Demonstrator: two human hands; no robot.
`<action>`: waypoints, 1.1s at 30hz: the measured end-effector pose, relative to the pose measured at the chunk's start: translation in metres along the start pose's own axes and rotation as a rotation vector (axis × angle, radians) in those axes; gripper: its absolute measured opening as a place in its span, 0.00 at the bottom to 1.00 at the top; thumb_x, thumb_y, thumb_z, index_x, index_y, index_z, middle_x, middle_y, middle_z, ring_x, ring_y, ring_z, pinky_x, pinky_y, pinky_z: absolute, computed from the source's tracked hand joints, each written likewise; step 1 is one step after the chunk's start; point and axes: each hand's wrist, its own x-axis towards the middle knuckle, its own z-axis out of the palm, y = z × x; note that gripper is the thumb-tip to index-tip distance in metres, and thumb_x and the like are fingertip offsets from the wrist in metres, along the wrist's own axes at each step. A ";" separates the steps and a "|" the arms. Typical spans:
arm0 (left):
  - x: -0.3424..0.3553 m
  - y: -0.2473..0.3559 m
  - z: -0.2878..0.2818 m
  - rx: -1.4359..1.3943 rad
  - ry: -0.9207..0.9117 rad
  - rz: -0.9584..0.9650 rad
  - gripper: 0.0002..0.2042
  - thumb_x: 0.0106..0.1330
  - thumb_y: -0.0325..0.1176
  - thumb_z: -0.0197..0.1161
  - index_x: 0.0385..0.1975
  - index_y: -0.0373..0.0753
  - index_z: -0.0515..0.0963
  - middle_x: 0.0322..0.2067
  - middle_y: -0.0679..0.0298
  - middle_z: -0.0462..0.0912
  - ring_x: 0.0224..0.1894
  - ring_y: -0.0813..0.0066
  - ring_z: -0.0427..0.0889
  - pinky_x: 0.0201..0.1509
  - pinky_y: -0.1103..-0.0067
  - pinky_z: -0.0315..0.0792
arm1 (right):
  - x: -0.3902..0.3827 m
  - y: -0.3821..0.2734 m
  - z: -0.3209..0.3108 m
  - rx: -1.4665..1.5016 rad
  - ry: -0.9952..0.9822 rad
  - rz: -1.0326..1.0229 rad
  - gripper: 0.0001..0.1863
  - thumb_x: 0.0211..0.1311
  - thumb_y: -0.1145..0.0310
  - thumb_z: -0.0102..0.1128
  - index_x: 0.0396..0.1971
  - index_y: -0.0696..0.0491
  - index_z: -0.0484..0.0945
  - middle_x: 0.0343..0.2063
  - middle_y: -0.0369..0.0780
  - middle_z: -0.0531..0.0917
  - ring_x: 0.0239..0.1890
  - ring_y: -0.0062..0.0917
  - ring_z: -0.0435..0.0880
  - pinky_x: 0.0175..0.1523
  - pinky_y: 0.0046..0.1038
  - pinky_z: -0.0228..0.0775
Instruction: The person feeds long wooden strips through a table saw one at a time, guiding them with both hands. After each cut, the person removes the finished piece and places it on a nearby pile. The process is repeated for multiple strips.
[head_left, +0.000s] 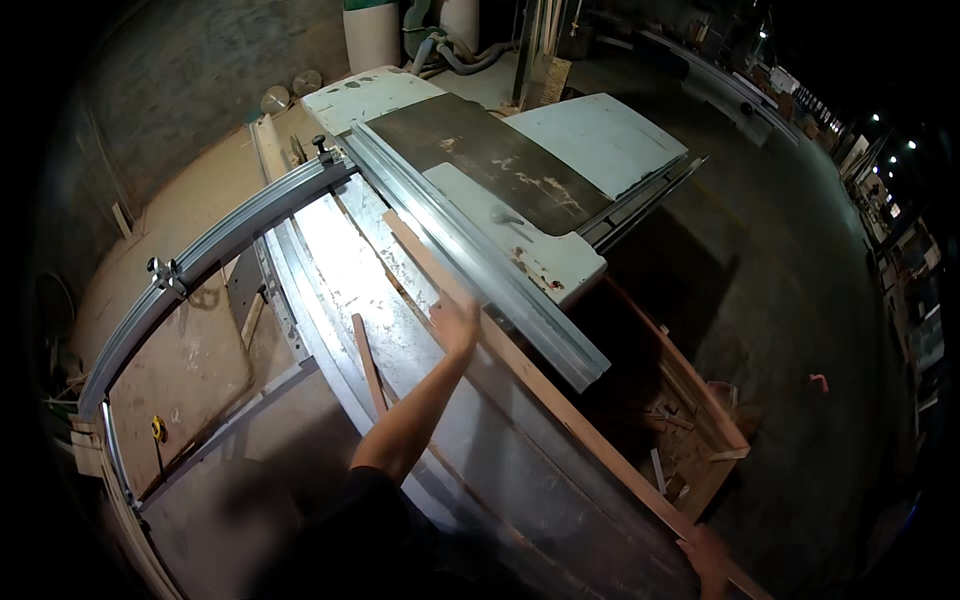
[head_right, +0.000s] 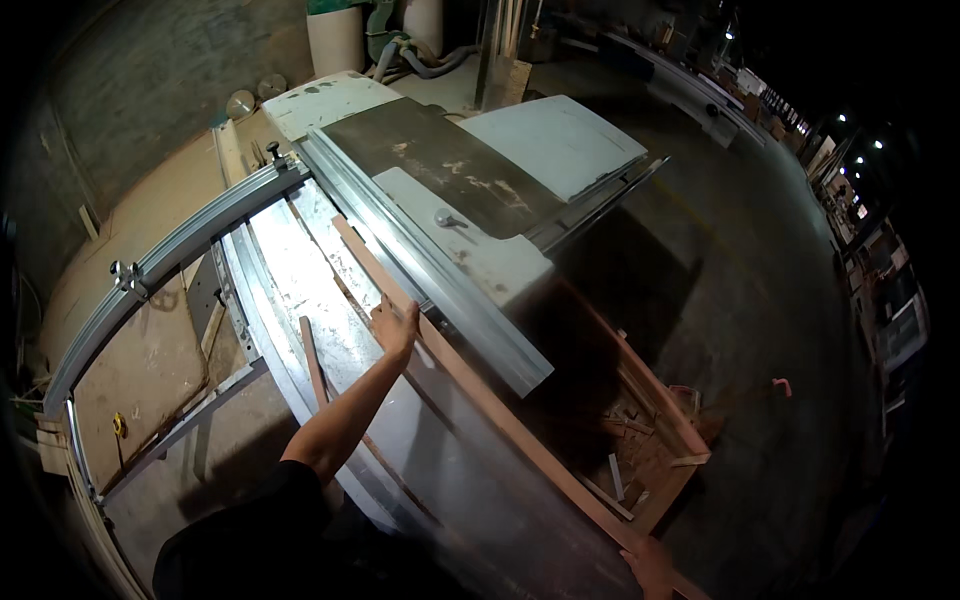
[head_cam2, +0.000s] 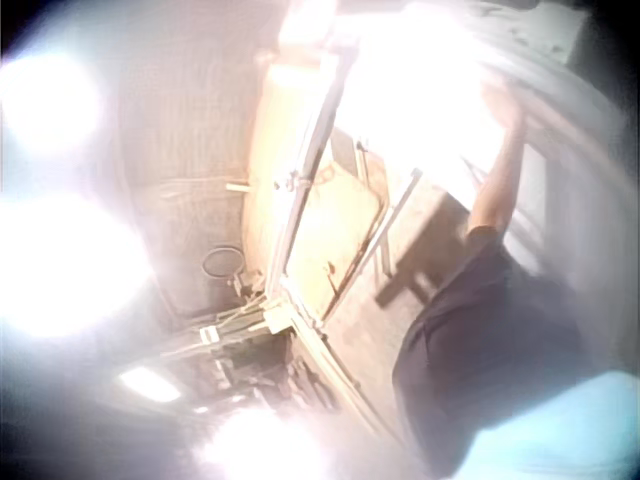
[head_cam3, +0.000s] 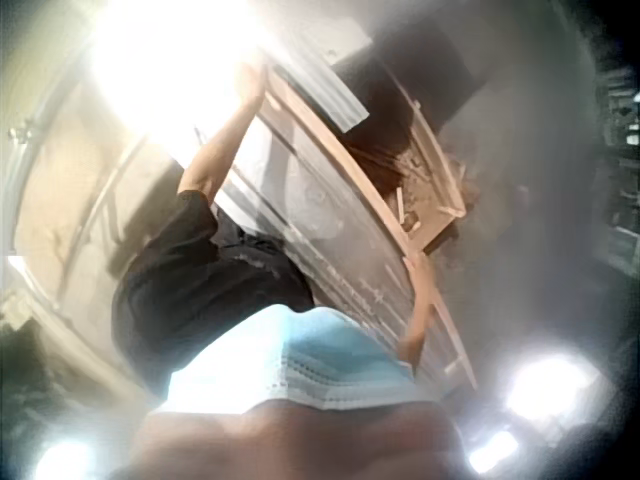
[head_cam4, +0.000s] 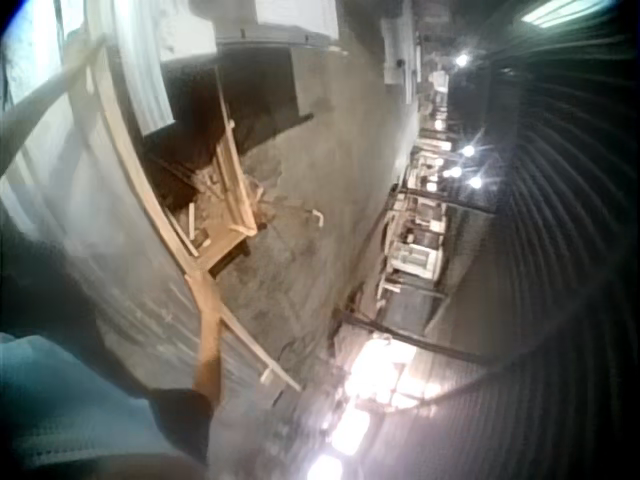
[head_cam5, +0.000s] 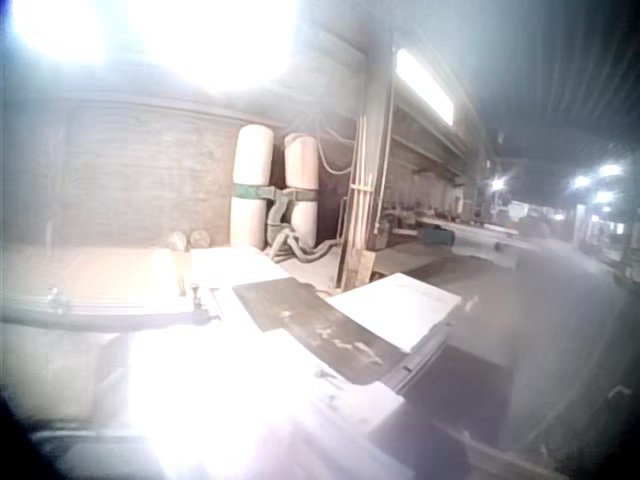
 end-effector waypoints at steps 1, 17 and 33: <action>0.006 -0.001 0.007 0.048 -0.021 0.004 0.38 0.60 0.50 0.66 0.66 0.34 0.63 0.57 0.42 0.68 0.62 0.45 0.65 0.66 0.61 0.61 | 0.011 0.001 0.007 0.023 0.007 -0.027 0.22 0.55 0.55 0.70 0.33 0.60 0.74 0.32 0.52 0.79 0.40 0.49 0.79 0.42 0.44 0.70; 0.076 0.002 0.078 0.398 0.163 0.060 0.26 0.71 0.44 0.51 0.62 0.33 0.66 0.51 0.50 0.73 0.55 0.54 0.69 0.59 0.62 0.62 | 0.142 -0.026 0.067 0.107 0.033 -0.122 0.22 0.52 0.59 0.73 0.31 0.60 0.71 0.33 0.51 0.77 0.40 0.50 0.77 0.44 0.45 0.70; 0.119 -0.017 0.101 0.477 0.174 0.078 0.26 0.71 0.46 0.52 0.62 0.35 0.69 0.49 0.50 0.76 0.54 0.52 0.73 0.58 0.59 0.66 | 0.127 0.188 0.195 0.377 -0.070 -0.089 0.22 0.57 0.53 0.64 0.32 0.60 0.74 0.28 0.53 0.76 0.36 0.47 0.77 0.43 0.45 0.69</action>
